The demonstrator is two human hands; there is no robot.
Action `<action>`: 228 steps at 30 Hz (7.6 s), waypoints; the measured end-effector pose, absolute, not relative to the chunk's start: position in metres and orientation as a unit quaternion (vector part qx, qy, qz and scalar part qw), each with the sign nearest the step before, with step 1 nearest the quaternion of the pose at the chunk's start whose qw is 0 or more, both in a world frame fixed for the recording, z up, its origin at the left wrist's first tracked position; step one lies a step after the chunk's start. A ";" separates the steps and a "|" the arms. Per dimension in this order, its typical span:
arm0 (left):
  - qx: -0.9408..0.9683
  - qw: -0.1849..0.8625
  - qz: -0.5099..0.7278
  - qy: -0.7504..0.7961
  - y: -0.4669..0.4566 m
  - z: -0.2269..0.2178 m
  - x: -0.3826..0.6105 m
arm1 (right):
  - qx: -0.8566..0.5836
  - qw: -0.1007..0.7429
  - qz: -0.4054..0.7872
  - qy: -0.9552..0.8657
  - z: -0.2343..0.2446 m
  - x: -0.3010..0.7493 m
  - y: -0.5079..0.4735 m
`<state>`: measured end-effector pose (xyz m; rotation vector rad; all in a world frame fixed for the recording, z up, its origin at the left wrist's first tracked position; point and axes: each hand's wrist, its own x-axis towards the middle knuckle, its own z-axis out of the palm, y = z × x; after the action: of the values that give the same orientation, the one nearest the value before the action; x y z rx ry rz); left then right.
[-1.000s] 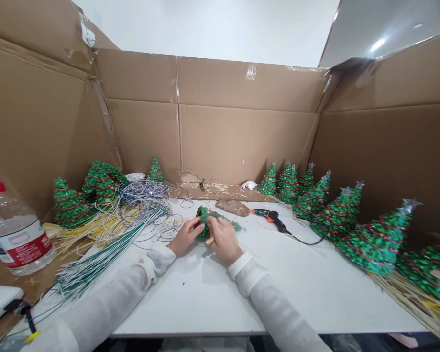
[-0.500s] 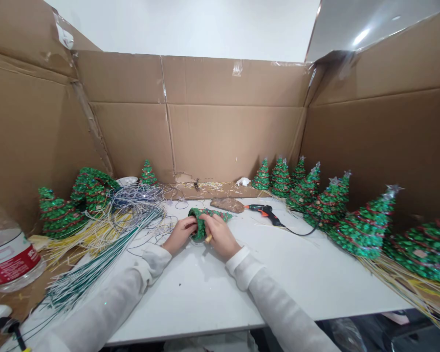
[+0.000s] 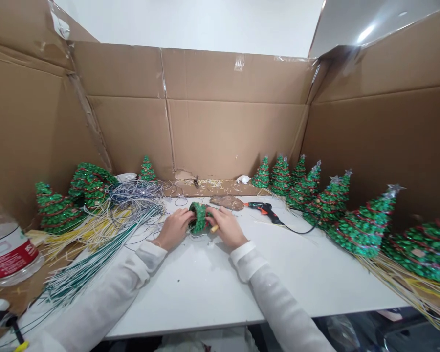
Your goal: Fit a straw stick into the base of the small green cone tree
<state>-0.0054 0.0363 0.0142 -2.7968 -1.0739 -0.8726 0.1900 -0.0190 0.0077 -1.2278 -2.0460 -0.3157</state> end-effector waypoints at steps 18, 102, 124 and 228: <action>-0.902 -0.065 -0.313 -0.291 0.021 0.014 0.005 | -0.480 0.350 -0.204 -0.778 0.011 0.189 -0.026; -0.884 -0.126 -0.287 -0.346 0.011 -0.002 0.009 | -0.502 0.442 -0.068 -0.740 0.006 0.194 -0.025; -0.880 -0.149 -0.318 -0.319 0.011 -0.002 0.009 | -0.518 0.391 -0.063 -0.759 -0.002 0.175 -0.026; -0.872 -0.180 -0.327 -0.318 0.015 -0.001 0.011 | -0.370 0.705 0.490 -0.355 0.006 0.194 -0.010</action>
<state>0.0106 0.0149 -0.0011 -3.1051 -1.1329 -1.1643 0.1941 -0.0104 0.0056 -0.8219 -0.7892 1.0896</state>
